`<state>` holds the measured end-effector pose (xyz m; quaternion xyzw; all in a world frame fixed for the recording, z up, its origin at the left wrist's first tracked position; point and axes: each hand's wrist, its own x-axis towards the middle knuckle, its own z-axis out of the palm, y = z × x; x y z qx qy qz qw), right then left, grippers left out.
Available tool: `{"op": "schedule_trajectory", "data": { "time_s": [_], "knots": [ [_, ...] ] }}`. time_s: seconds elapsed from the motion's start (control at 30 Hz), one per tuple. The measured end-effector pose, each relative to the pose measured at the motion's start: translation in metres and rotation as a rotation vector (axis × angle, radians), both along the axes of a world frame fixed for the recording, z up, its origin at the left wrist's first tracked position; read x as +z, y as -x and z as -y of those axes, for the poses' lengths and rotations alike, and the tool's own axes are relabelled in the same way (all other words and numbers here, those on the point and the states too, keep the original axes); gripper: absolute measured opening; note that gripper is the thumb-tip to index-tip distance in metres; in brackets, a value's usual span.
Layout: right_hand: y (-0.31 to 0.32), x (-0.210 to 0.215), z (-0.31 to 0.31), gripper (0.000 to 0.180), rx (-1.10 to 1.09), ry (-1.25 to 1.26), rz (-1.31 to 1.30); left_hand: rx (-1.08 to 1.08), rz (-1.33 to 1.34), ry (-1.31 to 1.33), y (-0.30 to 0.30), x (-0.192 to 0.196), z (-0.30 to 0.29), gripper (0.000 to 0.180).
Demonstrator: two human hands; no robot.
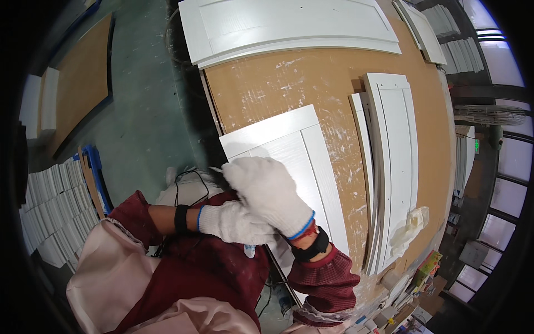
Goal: Touch up and clean white furniture panels using a marker, scraper, and cloth.
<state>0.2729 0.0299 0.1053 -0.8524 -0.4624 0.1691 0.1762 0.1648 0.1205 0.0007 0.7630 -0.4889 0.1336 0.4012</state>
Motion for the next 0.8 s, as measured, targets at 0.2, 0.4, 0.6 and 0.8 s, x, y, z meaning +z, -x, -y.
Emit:
{"op": "schedule_trajectory", "data": {
  "time_s": [0.2,0.4,0.6,0.8],
  "knots": [
    [0.032,0.029,0.084,0.028,-0.563,-0.090,-0.108,0.010,0.076,-0.097,-0.018,0.031,-0.008,0.025],
    [0.140,0.040,0.157,0.019,-1.128,-0.167,-0.120,-0.152,-0.055,-0.020,-0.031,0.047,-0.009,0.024],
    [0.291,0.034,0.222,0.026,-1.950,-0.621,-0.180,-0.129,-0.016,-0.208,-0.032,0.066,0.003,0.028],
    [0.389,0.033,0.238,0.031,-2.227,-0.496,-0.044,-0.132,0.051,-0.404,-0.023,0.054,0.005,0.034]
  ]
}}
